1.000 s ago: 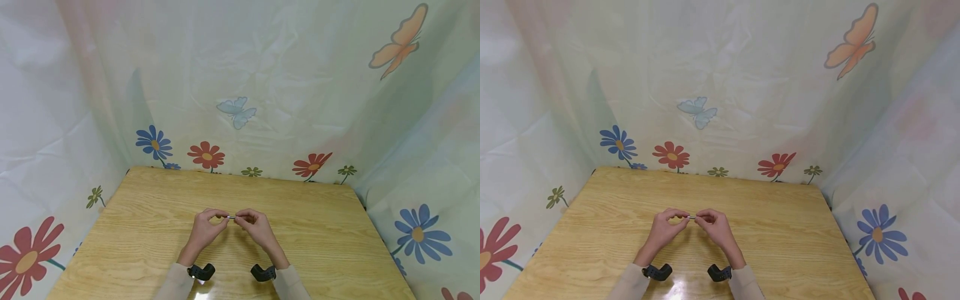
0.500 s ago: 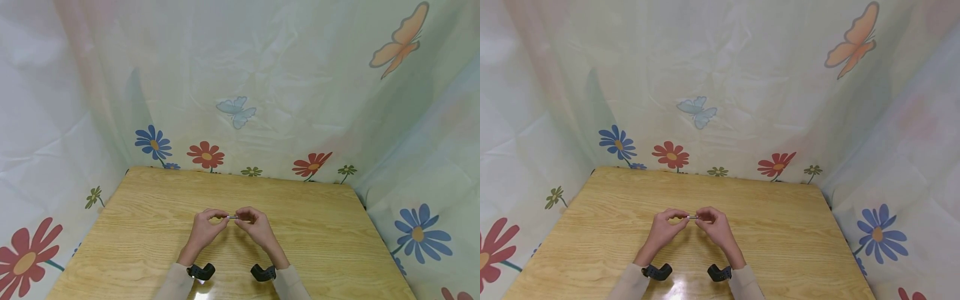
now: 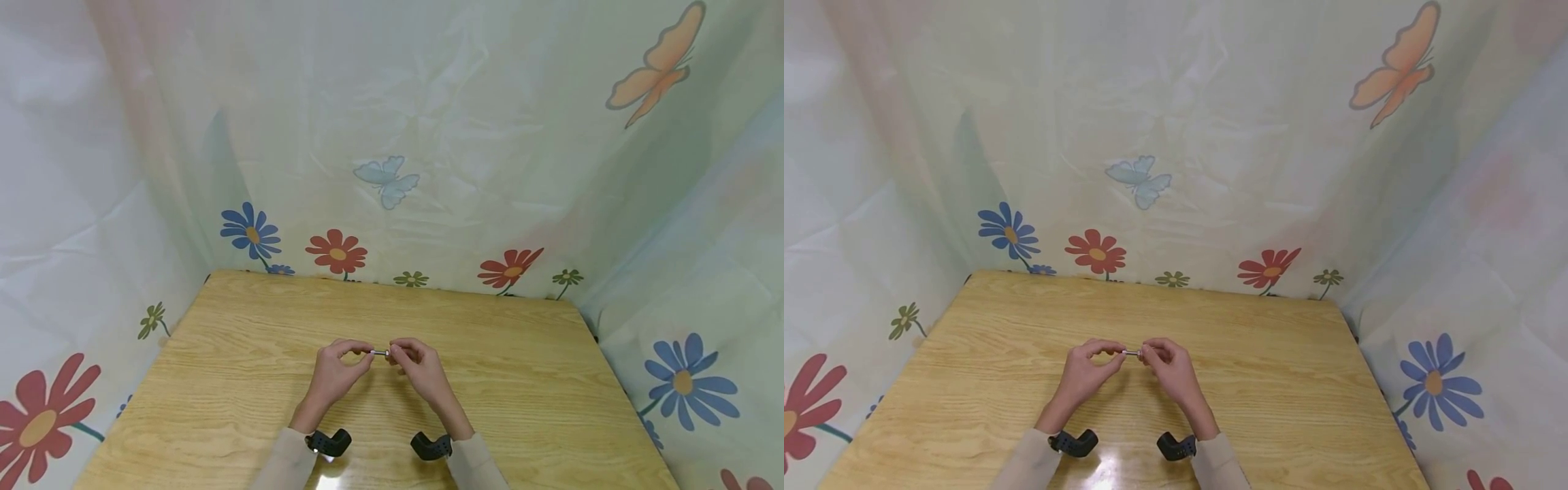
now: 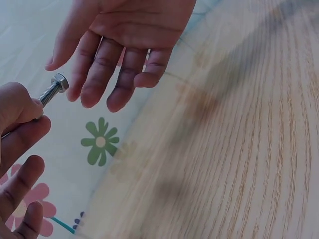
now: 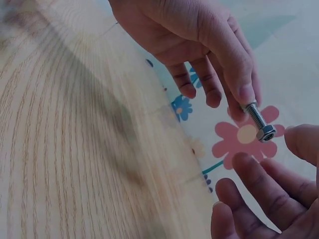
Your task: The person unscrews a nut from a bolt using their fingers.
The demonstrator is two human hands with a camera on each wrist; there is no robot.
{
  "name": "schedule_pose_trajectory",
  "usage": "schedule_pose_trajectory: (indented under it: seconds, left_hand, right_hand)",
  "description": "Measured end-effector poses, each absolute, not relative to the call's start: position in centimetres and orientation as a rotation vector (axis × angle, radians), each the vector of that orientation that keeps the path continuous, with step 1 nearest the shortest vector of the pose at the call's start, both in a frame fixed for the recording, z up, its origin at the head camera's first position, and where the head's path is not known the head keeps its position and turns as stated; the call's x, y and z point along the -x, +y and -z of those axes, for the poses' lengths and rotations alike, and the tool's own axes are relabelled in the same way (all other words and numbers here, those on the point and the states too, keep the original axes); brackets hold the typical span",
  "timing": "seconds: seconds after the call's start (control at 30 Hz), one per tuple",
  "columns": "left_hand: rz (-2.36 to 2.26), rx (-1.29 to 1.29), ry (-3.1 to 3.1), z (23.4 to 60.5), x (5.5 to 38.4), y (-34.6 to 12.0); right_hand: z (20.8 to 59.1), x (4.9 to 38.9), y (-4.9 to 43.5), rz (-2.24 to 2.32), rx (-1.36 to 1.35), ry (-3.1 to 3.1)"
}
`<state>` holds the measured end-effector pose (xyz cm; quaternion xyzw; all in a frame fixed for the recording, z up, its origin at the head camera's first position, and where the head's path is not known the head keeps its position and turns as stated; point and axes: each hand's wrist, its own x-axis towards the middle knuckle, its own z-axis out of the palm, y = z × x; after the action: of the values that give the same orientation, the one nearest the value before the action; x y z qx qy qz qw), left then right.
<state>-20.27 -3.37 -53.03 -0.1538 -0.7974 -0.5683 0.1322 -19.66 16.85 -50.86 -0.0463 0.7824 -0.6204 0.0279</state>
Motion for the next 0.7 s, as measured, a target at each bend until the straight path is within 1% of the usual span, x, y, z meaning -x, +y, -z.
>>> schedule_pose_trajectory:
  seconds: [0.13, 0.23, 0.43, 0.7]
  left_hand:
    - [1.622, 0.458, -2.304, 52.9, 20.3, -3.4]
    - [1.617, 0.469, -2.301, 52.9, 20.3, -3.4]
    - [1.618, 0.482, -2.305, 52.8, 20.2, -3.4]
    - [1.605, 0.497, -2.315, 52.8, 20.1, -3.6]
  right_hand:
    - [50.8, 19.7, 16.5, 1.887, 0.092, 2.432]
    - [49.8, 19.3, 16.3, 1.875, 0.079, 2.425]
    - [47.8, 18.4, 16.0, 1.864, 0.15, 2.432]
    - [50.6, 19.8, 16.5, 1.853, 0.174, 2.433]
